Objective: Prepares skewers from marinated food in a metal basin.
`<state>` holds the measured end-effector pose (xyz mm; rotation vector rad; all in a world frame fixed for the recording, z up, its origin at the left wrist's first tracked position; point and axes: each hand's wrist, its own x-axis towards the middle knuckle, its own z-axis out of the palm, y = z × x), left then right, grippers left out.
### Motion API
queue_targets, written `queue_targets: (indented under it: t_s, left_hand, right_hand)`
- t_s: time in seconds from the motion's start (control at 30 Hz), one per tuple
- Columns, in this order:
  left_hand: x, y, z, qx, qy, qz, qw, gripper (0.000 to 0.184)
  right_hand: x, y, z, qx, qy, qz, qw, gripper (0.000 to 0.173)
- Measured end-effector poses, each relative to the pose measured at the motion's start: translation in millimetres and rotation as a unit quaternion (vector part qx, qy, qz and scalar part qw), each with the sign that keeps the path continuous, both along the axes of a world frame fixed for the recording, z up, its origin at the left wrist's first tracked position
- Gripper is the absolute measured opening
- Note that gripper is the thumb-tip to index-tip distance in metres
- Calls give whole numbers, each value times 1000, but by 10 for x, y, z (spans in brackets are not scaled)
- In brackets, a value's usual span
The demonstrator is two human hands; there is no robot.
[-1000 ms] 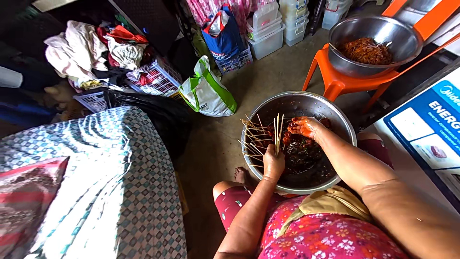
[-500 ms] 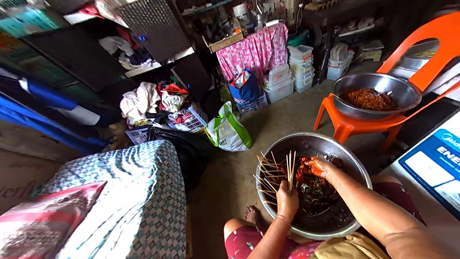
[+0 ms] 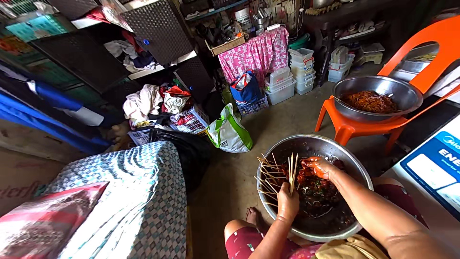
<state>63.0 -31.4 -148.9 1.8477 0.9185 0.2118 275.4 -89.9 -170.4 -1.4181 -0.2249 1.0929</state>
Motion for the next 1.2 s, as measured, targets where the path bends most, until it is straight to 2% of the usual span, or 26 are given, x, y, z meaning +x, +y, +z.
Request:
queue_targets:
  t_s: [0.2, 0.33, 0.53, 0.7, 0.8, 0.9, 0.97, 1.1, 1.2]
  left_hand:
    - [-18, -22, 5, -2, 4, 5, 1000, 19]
    - [-28, -34, 3, -5, 9, 11, 1000, 19]
    - [-28, -49, -2, -5, 17, 17, 1000, 20]
    - [-32, -53, 75, 6, 28, 10, 1000, 28]
    - [-17, -11, 73, 8, 9, 20, 1000, 28]
    - [-8, 18, 10, 3, -15, 40, 999, 27]
    - [-4, 21, -6, -5, -21, 51, 998, 25]
    - [14, 26, -33, -18, -35, 51, 998, 23]
    - [8, 19, -24, -18, -33, 49, 998, 21]
  right_hand:
    - [-18, -38, 32, -23, -81, 81, 993, 14]
    - [-96, -35, 15, -15, -145, 81, 986, 15]
    - [-218, -53, 43, 4, -119, 108, 987, 14]
    - [-262, -63, 172, -33, -136, 167, 976, 23]
    - [-172, -33, 48, -27, -128, 109, 985, 25]
    - [-36, -7, -5, -56, -100, 6, 993, 29]
    - [14, -6, -14, -78, -55, -27, 995, 30]
    - [-92, -13, -3, -40, 71, 53, 995, 32]
    - [-268, 16, 53, 9, 114, 74, 991, 20]
